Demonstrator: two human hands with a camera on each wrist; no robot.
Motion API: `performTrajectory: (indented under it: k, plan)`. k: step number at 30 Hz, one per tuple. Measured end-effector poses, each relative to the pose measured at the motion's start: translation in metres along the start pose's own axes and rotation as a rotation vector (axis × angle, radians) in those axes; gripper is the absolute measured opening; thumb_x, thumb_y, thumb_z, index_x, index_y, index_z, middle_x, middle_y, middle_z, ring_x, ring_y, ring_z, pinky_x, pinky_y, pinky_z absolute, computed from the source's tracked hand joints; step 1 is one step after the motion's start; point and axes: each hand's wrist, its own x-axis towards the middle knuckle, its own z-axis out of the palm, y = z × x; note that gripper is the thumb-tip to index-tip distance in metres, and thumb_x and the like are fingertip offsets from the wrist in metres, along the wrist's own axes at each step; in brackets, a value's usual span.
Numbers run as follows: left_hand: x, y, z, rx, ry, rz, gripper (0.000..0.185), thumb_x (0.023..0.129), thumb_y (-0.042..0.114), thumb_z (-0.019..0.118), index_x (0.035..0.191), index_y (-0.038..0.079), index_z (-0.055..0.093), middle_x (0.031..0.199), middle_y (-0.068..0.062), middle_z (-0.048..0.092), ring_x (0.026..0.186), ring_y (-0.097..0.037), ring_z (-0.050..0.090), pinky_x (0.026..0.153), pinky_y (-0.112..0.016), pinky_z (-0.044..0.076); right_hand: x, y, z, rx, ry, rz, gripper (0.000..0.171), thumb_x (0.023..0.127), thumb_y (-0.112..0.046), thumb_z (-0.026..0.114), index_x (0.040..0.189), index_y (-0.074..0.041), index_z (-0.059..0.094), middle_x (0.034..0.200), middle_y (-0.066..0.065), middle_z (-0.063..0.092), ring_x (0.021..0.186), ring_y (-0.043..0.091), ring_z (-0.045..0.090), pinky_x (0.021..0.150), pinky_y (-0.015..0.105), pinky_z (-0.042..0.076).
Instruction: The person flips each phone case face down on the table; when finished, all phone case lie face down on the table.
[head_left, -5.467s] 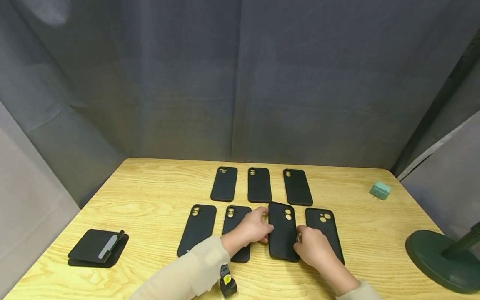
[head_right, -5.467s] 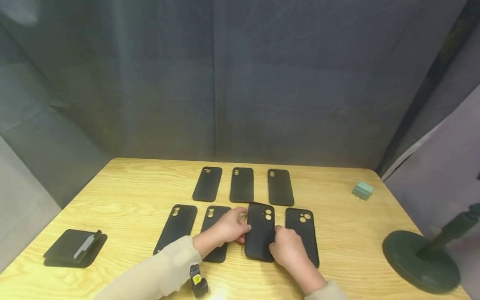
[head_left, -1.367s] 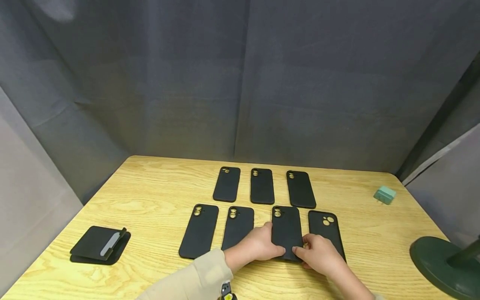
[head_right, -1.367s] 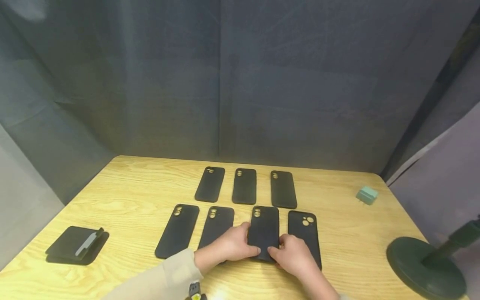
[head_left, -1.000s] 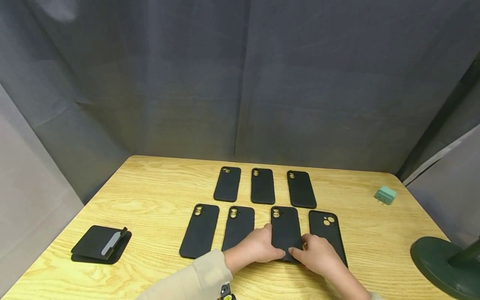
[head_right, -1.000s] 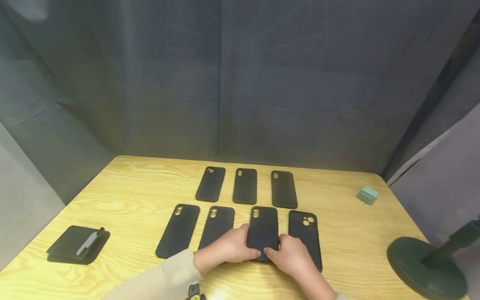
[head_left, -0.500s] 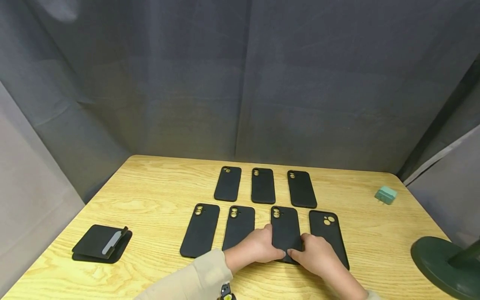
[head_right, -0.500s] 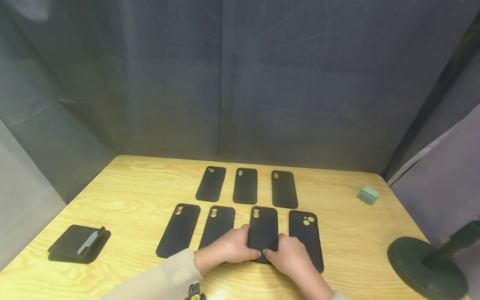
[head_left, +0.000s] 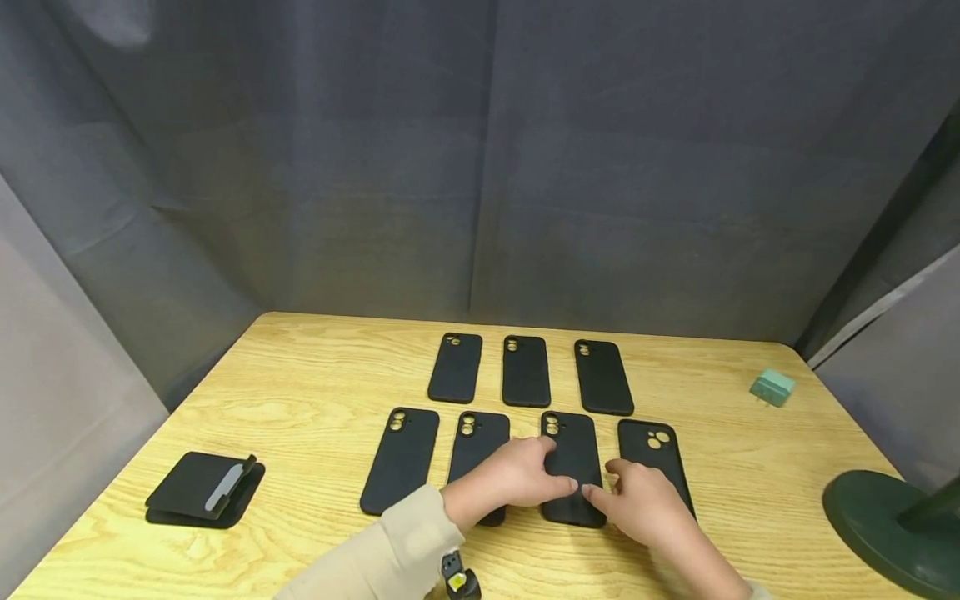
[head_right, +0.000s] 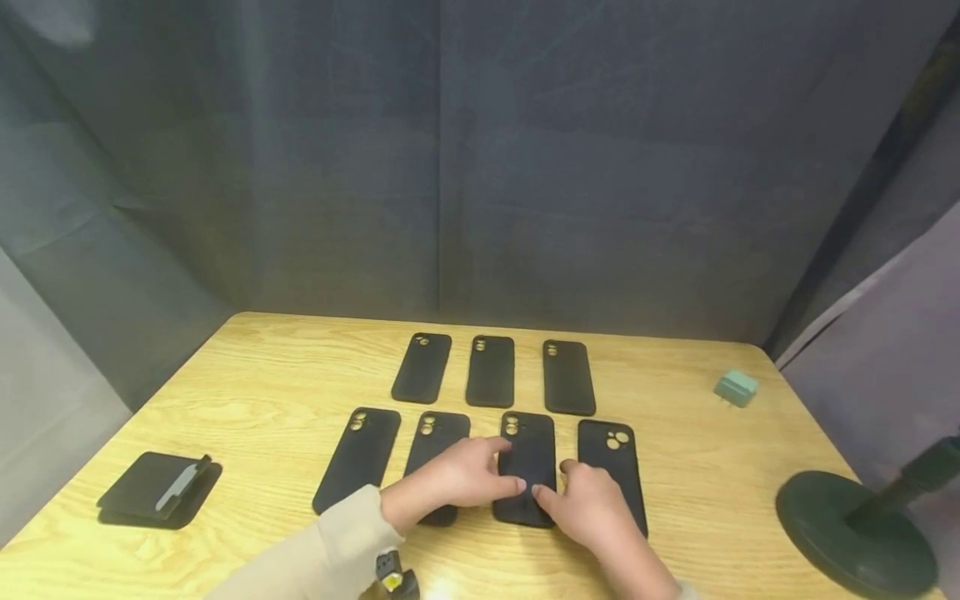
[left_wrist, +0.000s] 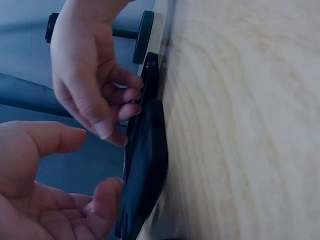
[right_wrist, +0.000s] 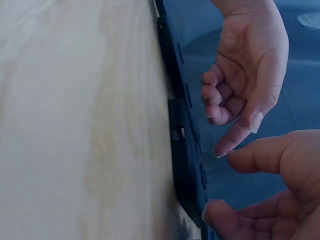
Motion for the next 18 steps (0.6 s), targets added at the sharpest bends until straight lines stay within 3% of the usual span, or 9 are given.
performTrajectory:
  k: [2, 4, 7, 12, 18]
  plan:
    - [0.000, 0.001, 0.002, -0.035, -0.008, 0.024, 0.059, 0.085, 0.039, 0.064, 0.131, 0.005, 0.051, 0.110, -0.007, 0.065, 0.101, -0.019, 0.061, 0.083, -0.031, 0.049, -0.001, 0.001, -0.002, 0.008, 0.010, -0.011, 0.059, 0.083, -0.034, 0.066, 0.118, 0.012, 0.054, 0.068, 0.002, 0.056, 0.059, 0.014, 0.049, 0.053, 0.029, 0.039]
    - [0.001, 0.001, 0.004, -0.098, -0.020, 0.049, 0.057, 0.085, 0.037, 0.063, 0.131, 0.004, 0.050, 0.088, -0.005, 0.067, 0.078, -0.016, 0.063, 0.068, -0.027, 0.049, -0.002, 0.001, -0.005, 0.020, 0.023, -0.025, 0.058, 0.083, -0.033, 0.065, 0.118, 0.012, 0.054, 0.066, 0.001, 0.054, 0.056, 0.014, 0.048, 0.051, 0.029, 0.037]
    - [0.004, 0.002, 0.008, -0.193, -0.018, 0.093, 0.055, 0.086, 0.033, 0.064, 0.130, 0.003, 0.050, 0.062, 0.000, 0.056, 0.051, -0.011, 0.050, 0.051, -0.022, 0.041, -0.003, 0.002, -0.008, 0.037, 0.045, -0.041, 0.055, 0.083, -0.030, 0.065, 0.117, 0.012, 0.054, 0.061, 0.001, 0.050, 0.052, 0.015, 0.044, 0.049, 0.029, 0.034]
    - [0.010, 0.007, 0.014, -0.248, 0.031, 0.169, 0.051, 0.087, 0.029, 0.064, 0.128, 0.002, 0.052, 0.068, 0.006, 0.053, 0.054, -0.007, 0.048, 0.051, -0.019, 0.039, -0.005, 0.006, -0.012, 0.034, 0.066, -0.042, 0.052, 0.083, -0.029, 0.064, 0.115, 0.012, 0.056, 0.059, 0.001, 0.047, 0.052, 0.015, 0.042, 0.049, 0.028, 0.032]
    - [0.022, 0.012, 0.023, -0.307, 0.066, 0.152, 0.048, 0.086, 0.026, 0.065, 0.127, 0.003, 0.053, 0.076, 0.007, 0.055, 0.059, -0.006, 0.051, 0.057, -0.019, 0.042, -0.005, 0.015, -0.021, 0.016, 0.055, -0.012, 0.061, 0.086, -0.040, 0.061, 0.117, 0.012, 0.055, 0.068, 0.002, 0.054, 0.058, 0.015, 0.047, 0.051, 0.028, 0.036]
